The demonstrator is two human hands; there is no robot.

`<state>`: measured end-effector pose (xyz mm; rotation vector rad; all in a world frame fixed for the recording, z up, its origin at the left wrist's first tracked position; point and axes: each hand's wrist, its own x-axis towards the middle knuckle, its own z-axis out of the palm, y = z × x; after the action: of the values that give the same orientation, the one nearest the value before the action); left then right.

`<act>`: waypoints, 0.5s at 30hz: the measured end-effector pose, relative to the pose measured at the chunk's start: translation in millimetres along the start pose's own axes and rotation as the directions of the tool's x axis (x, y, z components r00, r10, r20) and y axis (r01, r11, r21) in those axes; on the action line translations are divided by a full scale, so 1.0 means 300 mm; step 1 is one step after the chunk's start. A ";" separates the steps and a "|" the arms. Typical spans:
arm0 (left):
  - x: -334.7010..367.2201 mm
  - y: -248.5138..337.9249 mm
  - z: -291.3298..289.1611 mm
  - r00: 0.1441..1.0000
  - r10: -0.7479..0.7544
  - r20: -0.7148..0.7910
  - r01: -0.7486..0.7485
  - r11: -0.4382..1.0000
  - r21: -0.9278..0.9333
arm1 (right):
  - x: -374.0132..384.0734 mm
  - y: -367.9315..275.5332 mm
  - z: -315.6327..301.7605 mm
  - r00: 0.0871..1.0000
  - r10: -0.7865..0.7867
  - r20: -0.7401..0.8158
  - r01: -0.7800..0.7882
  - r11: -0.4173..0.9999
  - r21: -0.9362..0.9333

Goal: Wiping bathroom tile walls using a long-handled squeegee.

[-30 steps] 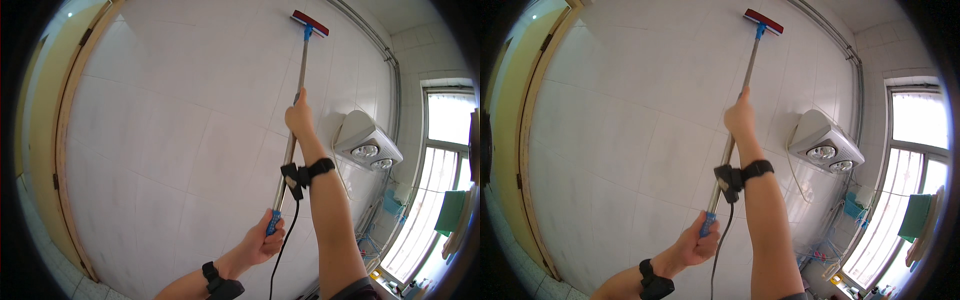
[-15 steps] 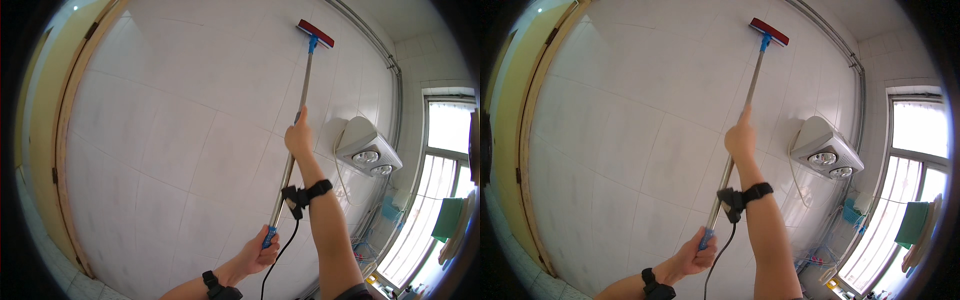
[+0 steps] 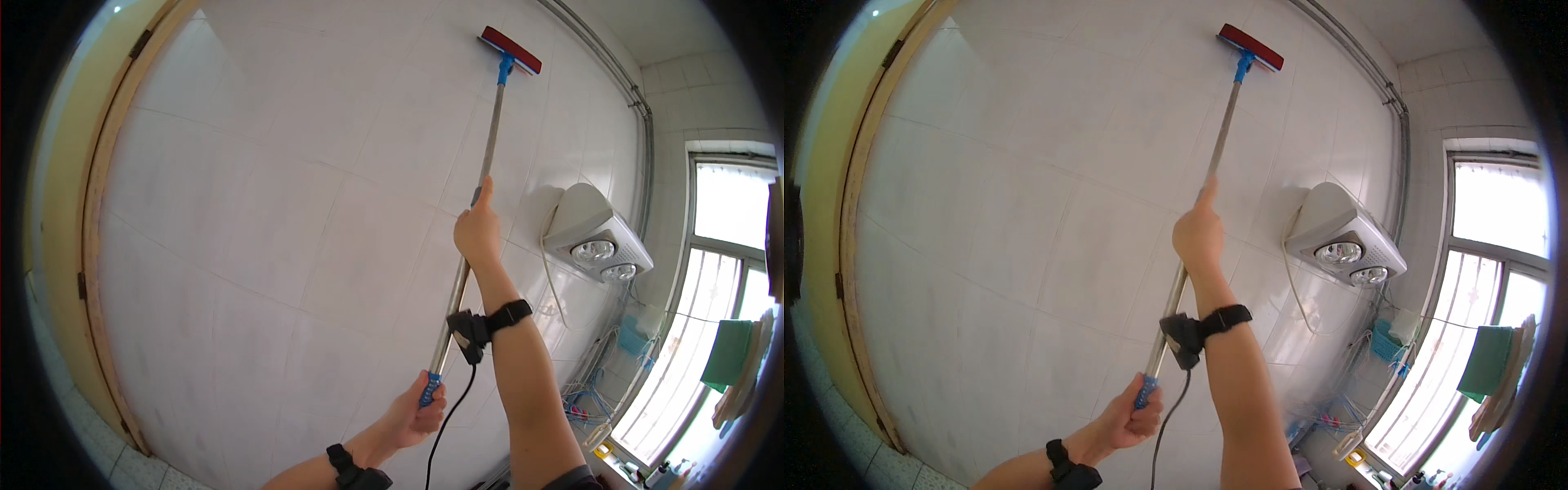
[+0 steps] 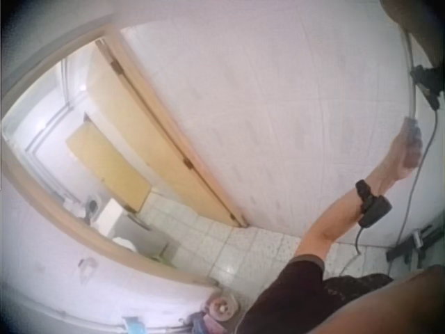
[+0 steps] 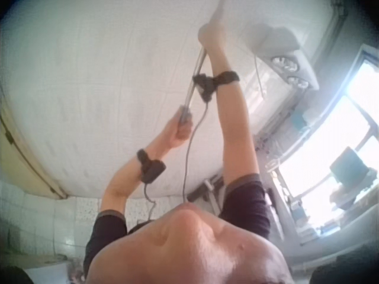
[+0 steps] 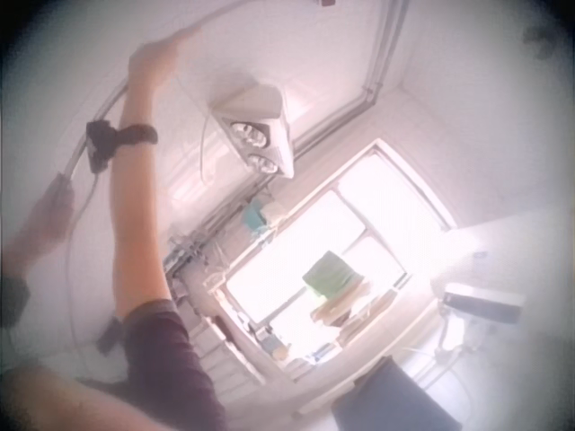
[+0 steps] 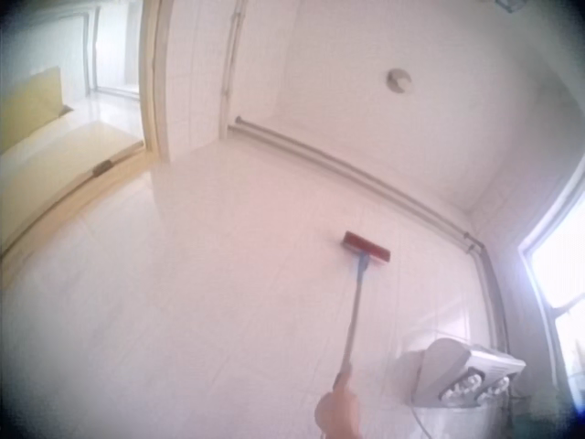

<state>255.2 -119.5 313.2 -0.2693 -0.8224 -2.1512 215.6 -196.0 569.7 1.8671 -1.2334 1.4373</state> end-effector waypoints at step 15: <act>0.032 0.045 0.030 0.999 -0.011 0.030 0.010 0.999 0.044 | 0.031 -0.023 -0.040 0.996 0.076 0.048 -0.078 0.995 0.057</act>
<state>258.2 -126.0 330.6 -0.2759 -0.8891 -2.1405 216.0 -186.4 583.6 1.9202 -1.3115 1.4939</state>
